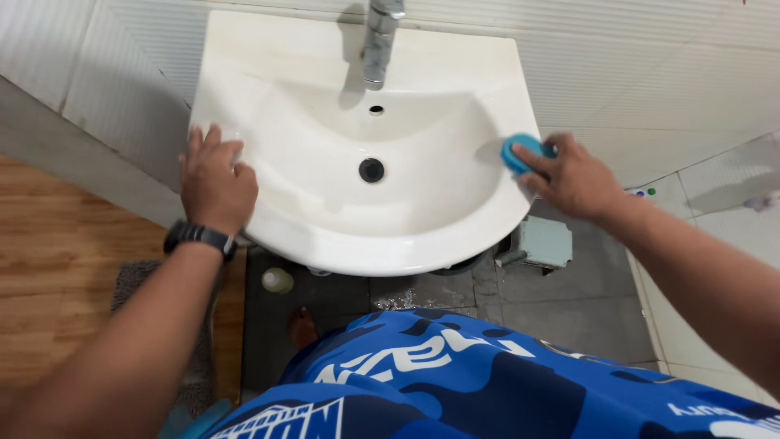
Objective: The person scrubs the inside of a toilet bowl with a toilet brush, then rinses it with water from a plastic scoop. They then move to the sink, remove items from the basin, and scrub the sink with a blue sponge under running water.
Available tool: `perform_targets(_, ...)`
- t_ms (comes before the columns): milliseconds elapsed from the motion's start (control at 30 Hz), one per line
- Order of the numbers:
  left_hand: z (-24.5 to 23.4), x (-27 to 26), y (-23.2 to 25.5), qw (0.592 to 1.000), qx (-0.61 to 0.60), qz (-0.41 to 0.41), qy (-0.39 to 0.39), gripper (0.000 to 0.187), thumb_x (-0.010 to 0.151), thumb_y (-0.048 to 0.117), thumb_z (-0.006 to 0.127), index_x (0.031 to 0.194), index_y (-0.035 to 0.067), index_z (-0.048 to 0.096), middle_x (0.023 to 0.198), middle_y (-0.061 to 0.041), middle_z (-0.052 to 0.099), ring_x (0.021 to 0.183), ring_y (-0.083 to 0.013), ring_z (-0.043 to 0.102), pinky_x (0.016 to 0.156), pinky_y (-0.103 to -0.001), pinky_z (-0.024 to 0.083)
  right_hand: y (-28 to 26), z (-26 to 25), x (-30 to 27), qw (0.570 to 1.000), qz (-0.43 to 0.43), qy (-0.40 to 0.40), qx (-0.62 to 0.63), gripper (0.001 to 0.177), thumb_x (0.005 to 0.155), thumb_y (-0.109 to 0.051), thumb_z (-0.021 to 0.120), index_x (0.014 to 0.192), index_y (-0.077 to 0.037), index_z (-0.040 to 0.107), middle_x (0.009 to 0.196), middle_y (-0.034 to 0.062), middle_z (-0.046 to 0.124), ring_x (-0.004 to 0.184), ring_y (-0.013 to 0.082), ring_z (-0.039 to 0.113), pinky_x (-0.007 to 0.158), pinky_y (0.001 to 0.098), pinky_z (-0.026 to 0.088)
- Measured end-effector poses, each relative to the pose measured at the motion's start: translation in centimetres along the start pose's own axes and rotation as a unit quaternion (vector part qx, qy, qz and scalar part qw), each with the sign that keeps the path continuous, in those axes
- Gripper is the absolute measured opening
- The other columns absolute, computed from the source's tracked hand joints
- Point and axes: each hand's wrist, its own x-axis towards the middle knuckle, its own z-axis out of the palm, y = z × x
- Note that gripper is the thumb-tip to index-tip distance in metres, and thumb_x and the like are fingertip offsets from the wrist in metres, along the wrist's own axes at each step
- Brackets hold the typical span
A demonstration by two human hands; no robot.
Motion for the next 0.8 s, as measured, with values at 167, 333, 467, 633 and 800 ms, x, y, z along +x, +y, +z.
perform_targets(167,0.4,-3.8,2.9,0.997,0.012,-0.073,0.009,0.034,0.093,0.013,0.054,0.122,0.008,0.071,0.160,-0.017,0.043,0.155,-0.0337,0.024,0.125,-0.057,0.013,-3.7,1.7,-0.9,0.993,-0.073,-0.062,0.064,0.056,0.094,-0.046,0.055,0.150,-0.043,0.048,0.145,0.0186,0.044,0.115,0.0340,0.062,0.100,0.0436,0.052)
perform_targets(333,0.4,-3.8,3.8,0.996,0.020,-0.085,0.027,0.036,0.093,0.015,0.054,0.125,0.005,0.068,0.160,-0.017,0.042,0.154,-0.0313,0.025,0.125,-0.052,0.014,-9.0,4.0,-4.2,0.958,-0.233,-0.022,0.163,0.053,0.093,-0.050,0.058,0.146,-0.041,0.052,0.137,0.0184,0.051,0.109,0.0340,0.066,0.097,0.0421,0.053)
perform_targets(467,0.5,-4.0,3.5,0.995,0.024,-0.092,0.029,0.037,0.094,0.015,0.053,0.125,0.005,0.068,0.160,-0.017,0.043,0.154,-0.0300,0.026,0.125,-0.052,0.014,-1.8,3.6,-1.7,0.974,-0.185,-0.046,0.121,0.058,0.092,-0.046,0.056,0.150,-0.044,0.048,0.142,0.0180,0.049,0.102,0.0308,0.068,0.096,0.0416,0.055)
perform_targets(633,0.5,-3.9,3.8,0.994,0.035,-0.100,0.023,0.037,0.093,0.014,0.051,0.125,0.006,0.069,0.159,-0.015,0.043,0.154,-0.0286,0.027,0.125,-0.051,0.016,5.6,1.4,8.7,0.996,-0.028,-0.079,-0.014,0.060,0.098,-0.059,0.045,0.156,-0.045,0.039,0.152,0.0201,0.039,0.117,0.0333,0.063,0.099,0.0460,0.055)
perform_targets(800,0.5,-3.7,3.9,0.992,0.044,-0.118,0.017,0.038,0.093,0.016,0.051,0.124,0.008,0.070,0.159,-0.012,0.044,0.153,-0.0253,0.027,0.126,-0.049,0.016,5.5,2.4,11.2,0.998,-0.063,0.017,-0.001,0.060,0.098,-0.057,0.049,0.155,-0.041,0.046,0.148,0.0203,0.044,0.124,0.0372,0.058,0.106,0.0462,0.049)
